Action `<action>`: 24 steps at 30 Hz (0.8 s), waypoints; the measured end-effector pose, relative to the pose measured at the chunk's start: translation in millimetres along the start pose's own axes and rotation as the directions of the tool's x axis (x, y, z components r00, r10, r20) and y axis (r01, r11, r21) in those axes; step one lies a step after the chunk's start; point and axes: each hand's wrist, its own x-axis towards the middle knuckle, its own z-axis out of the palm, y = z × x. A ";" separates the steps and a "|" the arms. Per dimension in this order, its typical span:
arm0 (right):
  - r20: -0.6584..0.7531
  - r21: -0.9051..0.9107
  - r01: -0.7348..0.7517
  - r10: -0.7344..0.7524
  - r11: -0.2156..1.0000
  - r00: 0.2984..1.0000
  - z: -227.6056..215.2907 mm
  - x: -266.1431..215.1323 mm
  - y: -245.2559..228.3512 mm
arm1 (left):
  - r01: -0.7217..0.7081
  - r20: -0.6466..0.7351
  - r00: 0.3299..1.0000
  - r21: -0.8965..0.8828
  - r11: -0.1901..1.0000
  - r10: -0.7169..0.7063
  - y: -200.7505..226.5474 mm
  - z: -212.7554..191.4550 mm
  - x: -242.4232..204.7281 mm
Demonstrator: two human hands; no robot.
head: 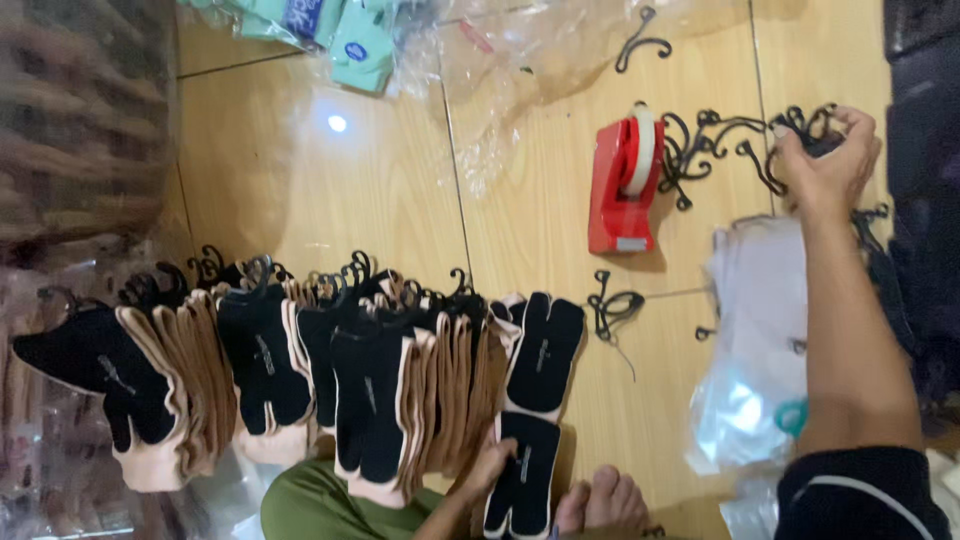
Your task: The person organizes pairs of socks by hand, attaching plastic hangers to them and grouping them into larger bundles which are then tied together.
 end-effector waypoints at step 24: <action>0.676 -0.346 0.415 -0.083 0.842 0.732 54.7 -74.0 -50.1 | -0.011 0.013 1.000 0.111 0.994 0.010 19.8 0.2 -18.1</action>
